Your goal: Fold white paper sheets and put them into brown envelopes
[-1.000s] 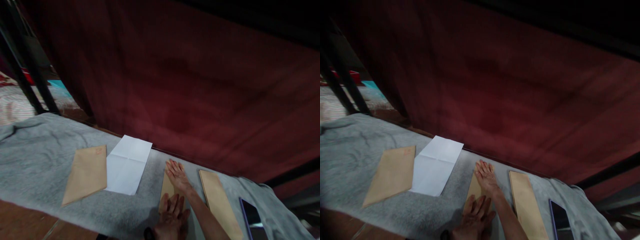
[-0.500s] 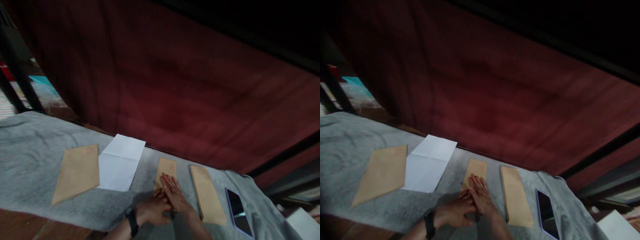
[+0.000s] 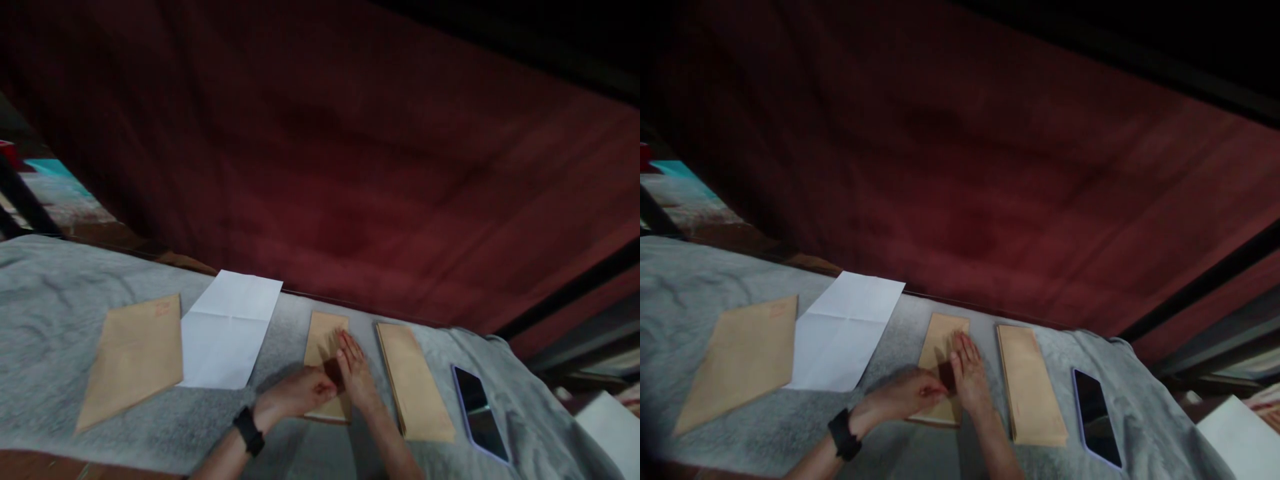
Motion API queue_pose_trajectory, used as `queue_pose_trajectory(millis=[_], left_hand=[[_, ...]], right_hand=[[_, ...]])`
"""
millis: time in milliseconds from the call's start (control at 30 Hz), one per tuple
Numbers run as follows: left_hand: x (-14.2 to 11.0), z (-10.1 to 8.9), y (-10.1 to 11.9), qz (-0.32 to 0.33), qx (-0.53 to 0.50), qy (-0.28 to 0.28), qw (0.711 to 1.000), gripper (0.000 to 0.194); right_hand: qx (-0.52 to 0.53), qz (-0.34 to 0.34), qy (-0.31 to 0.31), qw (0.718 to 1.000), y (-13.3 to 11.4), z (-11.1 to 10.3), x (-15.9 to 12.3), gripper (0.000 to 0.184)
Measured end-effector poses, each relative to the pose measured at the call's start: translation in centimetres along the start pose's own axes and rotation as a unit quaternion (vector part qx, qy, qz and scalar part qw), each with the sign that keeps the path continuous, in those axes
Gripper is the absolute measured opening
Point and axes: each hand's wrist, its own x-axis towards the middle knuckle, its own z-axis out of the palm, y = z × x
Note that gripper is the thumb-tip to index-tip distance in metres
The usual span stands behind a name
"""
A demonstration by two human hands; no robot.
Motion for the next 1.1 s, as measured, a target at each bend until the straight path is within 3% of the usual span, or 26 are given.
queue_pose_trajectory(millis=[133,200,333,467,733,1000,1100], left_hand=[[1.4,1.4,-0.7,-0.012,0.12,0.127,0.985,0.044],[1.5,2.7,-1.4,-0.012,0.189,0.14,0.972,0.058],[0.9,4.9,-3.0,-0.005,0.259,0.107,0.96,0.071],[0.1,5.5,-3.3,-0.007,0.287,0.092,0.954,0.068],[-0.4,3.8,-2.0,-0.031,0.228,0.025,0.973,0.079],[-1.1,1.8,-0.3,-0.043,0.156,-0.027,0.986,0.079],[-1.4,1.4,-0.7,-0.029,0.14,-0.052,0.988,0.09]], right_hand=[[-0.113,-0.007,-0.003,0.994,1.0,0.7,1.4,0.055],[-0.154,0.001,-0.01,0.988,0.9,0.9,1.8,0.055],[-0.207,0.022,-0.02,0.978,0.4,1.3,2.5,0.053],[-0.226,0.038,-0.018,0.973,0.2,1.5,3.0,0.053],[-0.217,0.031,-0.024,0.975,0.5,1.4,1.8,0.053],[-0.161,-0.035,-0.018,0.986,0.8,0.4,-1.0,0.052],[-0.151,-0.057,-0.029,0.986,1.0,-0.2,-2.2,0.052]])
